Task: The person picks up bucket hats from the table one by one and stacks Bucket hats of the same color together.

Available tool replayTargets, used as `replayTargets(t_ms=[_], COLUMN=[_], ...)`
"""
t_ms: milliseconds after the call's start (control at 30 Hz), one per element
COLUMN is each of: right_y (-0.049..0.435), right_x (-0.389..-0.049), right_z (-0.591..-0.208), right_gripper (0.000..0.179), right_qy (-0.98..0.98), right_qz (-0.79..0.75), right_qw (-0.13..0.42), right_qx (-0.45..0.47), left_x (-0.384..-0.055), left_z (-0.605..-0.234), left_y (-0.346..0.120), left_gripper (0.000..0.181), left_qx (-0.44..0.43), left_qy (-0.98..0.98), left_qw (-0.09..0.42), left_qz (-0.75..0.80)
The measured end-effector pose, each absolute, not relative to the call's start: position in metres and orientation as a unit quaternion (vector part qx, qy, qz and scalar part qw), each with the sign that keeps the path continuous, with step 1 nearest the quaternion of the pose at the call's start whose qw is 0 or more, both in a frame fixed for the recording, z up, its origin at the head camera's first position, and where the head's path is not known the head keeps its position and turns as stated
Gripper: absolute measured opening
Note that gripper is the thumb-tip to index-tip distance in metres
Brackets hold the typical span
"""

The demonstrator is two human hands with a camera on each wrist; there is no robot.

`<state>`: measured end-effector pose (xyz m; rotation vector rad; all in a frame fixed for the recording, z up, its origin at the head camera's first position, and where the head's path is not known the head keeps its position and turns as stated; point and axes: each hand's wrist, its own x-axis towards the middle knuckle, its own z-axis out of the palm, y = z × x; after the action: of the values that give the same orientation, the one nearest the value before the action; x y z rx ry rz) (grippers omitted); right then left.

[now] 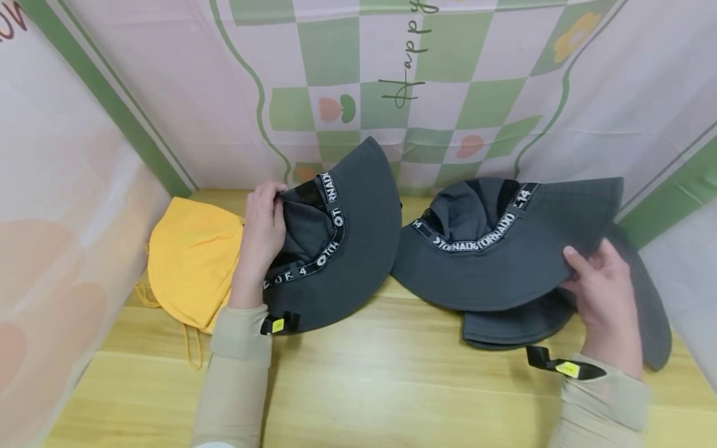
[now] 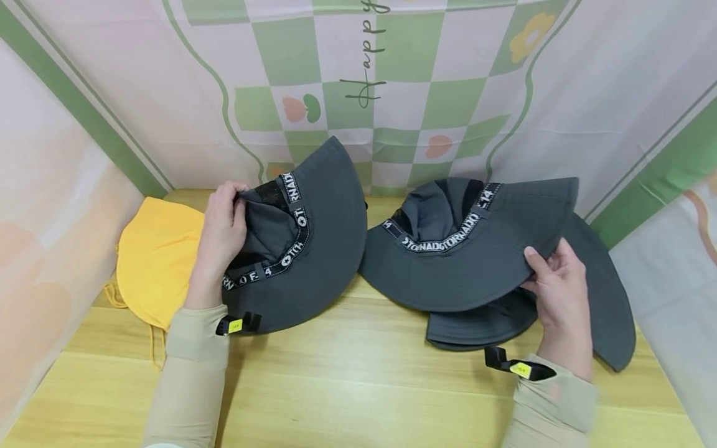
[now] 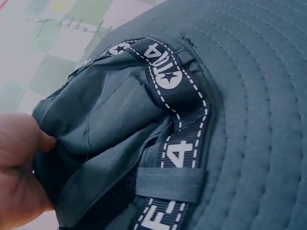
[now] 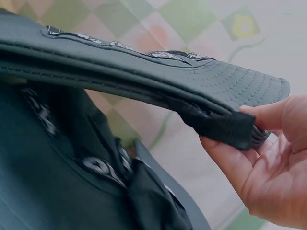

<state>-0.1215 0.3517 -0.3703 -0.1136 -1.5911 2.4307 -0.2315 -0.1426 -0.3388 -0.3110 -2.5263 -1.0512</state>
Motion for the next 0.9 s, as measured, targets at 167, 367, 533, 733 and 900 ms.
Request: replayTargets(t_ms=[167, 367, 533, 733, 900], right_y=[0.335, 0.321, 0.308, 0.291, 0.28], right_x=[-0.13, -0.135, -0.141, -0.145, -0.148], right_z=[-0.371, -0.373, -0.374, -0.374, -0.373], right_gripper=[0.035, 0.032, 0.035, 0.038, 0.041], right_qy=[-0.552, -0.589, -0.635, -0.673, -0.703], right_qz=[0.827, 0.804, 0.771, 0.739, 0.711], right_qw=[0.101, 0.076, 0.053, 0.013, -0.02], right_qx=[-0.022, -0.02, -0.024, -0.021, -0.021], left_x=[-0.233, -0.234, -0.235, -0.234, -0.233], left_z=[-0.342, -0.346, -0.348, -0.353, -0.355], left_y=[-0.135, -0.126, -0.116, -0.106, -0.099], left_gripper=[0.024, 0.023, 0.024, 0.026, 0.026], left_qx=[-0.138, -0.172, -0.193, -0.198, -0.21], left_qy=[-0.896, -0.89, -0.89, -0.899, -0.902], left_qw=[0.187, 0.175, 0.164, 0.136, 0.122], left_qz=[-0.378, -0.384, -0.379, -0.366, -0.356])
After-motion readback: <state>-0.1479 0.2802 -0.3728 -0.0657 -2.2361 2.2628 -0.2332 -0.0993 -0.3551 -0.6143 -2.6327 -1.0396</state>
